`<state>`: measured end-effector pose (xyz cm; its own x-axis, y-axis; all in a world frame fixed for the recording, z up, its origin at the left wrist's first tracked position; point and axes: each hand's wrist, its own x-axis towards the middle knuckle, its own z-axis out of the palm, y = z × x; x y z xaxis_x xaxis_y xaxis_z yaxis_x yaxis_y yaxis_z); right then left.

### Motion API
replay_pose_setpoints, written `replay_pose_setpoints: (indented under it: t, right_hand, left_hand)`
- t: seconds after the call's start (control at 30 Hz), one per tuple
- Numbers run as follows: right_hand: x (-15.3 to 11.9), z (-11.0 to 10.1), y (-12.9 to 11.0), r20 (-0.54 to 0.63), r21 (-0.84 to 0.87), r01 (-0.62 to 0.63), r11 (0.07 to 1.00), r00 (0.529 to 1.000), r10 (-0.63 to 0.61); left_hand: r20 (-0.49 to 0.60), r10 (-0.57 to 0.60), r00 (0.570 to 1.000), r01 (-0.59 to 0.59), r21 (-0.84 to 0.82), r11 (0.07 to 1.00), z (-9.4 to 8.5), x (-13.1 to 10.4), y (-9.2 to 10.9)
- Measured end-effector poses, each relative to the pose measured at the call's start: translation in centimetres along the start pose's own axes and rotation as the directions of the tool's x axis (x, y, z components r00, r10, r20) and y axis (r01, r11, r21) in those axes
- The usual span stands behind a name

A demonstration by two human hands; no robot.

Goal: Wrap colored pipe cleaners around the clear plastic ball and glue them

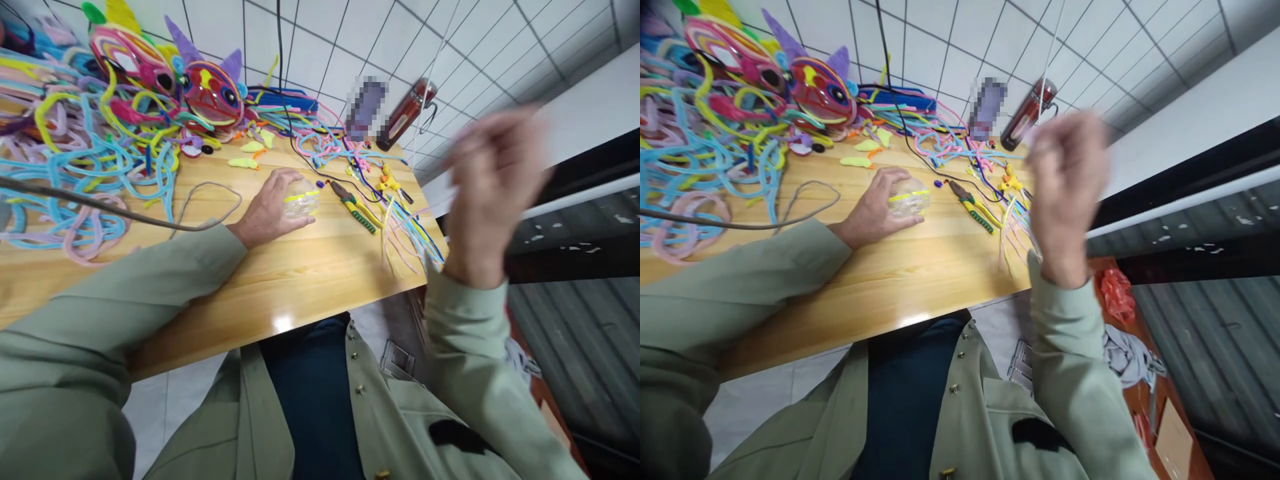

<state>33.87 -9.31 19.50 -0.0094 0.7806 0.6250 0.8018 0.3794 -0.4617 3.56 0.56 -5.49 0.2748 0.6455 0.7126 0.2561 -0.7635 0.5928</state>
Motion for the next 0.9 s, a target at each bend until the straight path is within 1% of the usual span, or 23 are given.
replay_pose_setpoints:
  t: [0.03,0.07,0.1,0.13,0.17,0.2,0.23,0.3,0.4,0.43,0.5,0.53,0.57,0.6,0.63,0.7,0.73,0.77,0.83,0.87,0.9]
  right_hand:
    - [-2.0,1.5,0.7,0.166,-0.076,-0.001,0.997,0.986,0.014]
    - [-4.0,2.7,1.7,0.398,-0.16,-0.034,0.987,0.913,0.096]
    - [-6.0,3.6,2.8,0.527,-0.256,-0.083,0.963,0.823,0.211]
    - [-7.7,4.2,4.0,0.548,-0.363,-0.133,0.922,0.77,0.327]
    - [-9.2,4.5,5.4,0.537,-0.451,-0.181,0.874,0.727,0.428]
    - [-10.3,4.7,6.8,0.523,-0.501,-0.228,0.835,0.689,0.502]
    - [-11.0,4.6,8.1,0.492,-0.52,-0.273,0.81,0.679,0.544]
    - [-11.1,4.5,10.6,0.43,-0.532,-0.326,0.781,0.691,0.581]
    - [-9.3,3.8,13.1,0.359,-0.499,-0.373,0.782,0.733,0.578]
    - [-8.5,3.4,13.4,0.341,-0.46,-0.39,0.798,0.752,0.564]
    - [-7.1,2.1,13.0,0.271,-0.297,-0.433,0.851,0.817,0.51]
    - [-6.6,1.1,12.1,0.226,-0.201,-0.438,0.876,0.85,0.476]
    - [-6.2,0.1,10.9,0.199,-0.094,-0.435,0.895,0.873,0.445]
    - [-5.8,-1.0,9.4,0.174,-0.001,-0.43,0.903,0.889,0.423]
    - [-5.6,-2.0,7.6,0.144,0.059,-0.413,0.909,0.904,0.402]
    - [-4.9,-3.4,3.8,0.07,0.148,-0.329,0.933,0.944,0.322]
    - [-4.5,-3.6,2.0,0.044,0.202,-0.27,0.941,0.963,0.267]
    - [-4.1,-3.5,0.3,0.004,0.239,-0.217,0.946,0.975,0.223]
    - [-3.1,-2.3,-2.1,-0.052,0.304,-0.129,0.944,0.987,0.151]
    - [-2.7,-1.2,-2.8,-0.034,0.339,-0.123,0.932,0.989,0.143]
    - [-2.4,0.2,-3.2,0.019,0.372,-0.131,0.919,0.991,0.133]
  left_hand:
    - [-0.001,0.0,1.0,0.0,-0.005,1.0,0.0,0.0,0.0]
    - [-0.003,-0.005,1.0,0.005,-0.016,1.0,0.0,0.0,-0.1]
    - [-0.005,-0.013,1.0,0.013,-0.03,0.999,0.1,-0.1,-0.2]
    - [-0.008,-0.023,1.0,0.022,-0.044,0.999,0.1,-0.1,-0.3]
    - [-0.016,-0.033,0.999,0.033,-0.056,0.998,0.2,-0.1,-0.5]
    - [-0.026,-0.046,0.999,0.044,-0.061,0.997,0.3,-0.2,-0.7]
    - [-0.037,-0.057,0.998,0.055,-0.064,0.996,0.4,-0.2,-0.9]
    - [-0.051,-0.063,0.997,0.06,-0.069,0.996,0.5,-0.3,-1.4]
    - [-0.037,-0.026,0.999,0.022,-0.095,0.995,0.4,-0.4,-1.7]
    - [-0.035,-0.019,0.999,0.015,-0.1,0.995,0.4,-0.5,-1.6]
    - [-0.037,-0.002,0.999,-0.001,-0.09,0.996,0.2,-0.5,-1.5]
    - [-0.034,0.009,0.999,-0.011,-0.076,0.997,0.2,-0.5,-1.4]
    - [-0.023,0.027,0.999,-0.028,-0.06,0.998,0.2,-0.5,-1.3]
    - [-0.011,0.044,0.999,-0.045,-0.046,0.998,0.1,-0.5,-1.3]
    - [0.0,0.056,0.998,-0.056,-0.037,0.998,0.0,-0.5,-1.3]
    - [0.015,0.05,0.999,-0.049,-0.034,0.998,-0.2,-0.4,-1.2]
    - [0.022,0.04,0.999,-0.039,-0.037,0.999,-0.3,-0.4,-1.1]
    - [0.03,0.031,0.999,-0.03,-0.04,0.999,-0.5,-0.4,-0.9]
    - [0.033,0.029,0.999,-0.027,-0.034,0.999,-0.8,-0.3,-0.5]
    - [0.024,0.035,0.999,-0.034,-0.027,0.999,-0.9,-0.2,-0.3]
    - [0.007,0.044,0.999,-0.044,-0.017,0.999,-1.0,-0.2,-0.1]
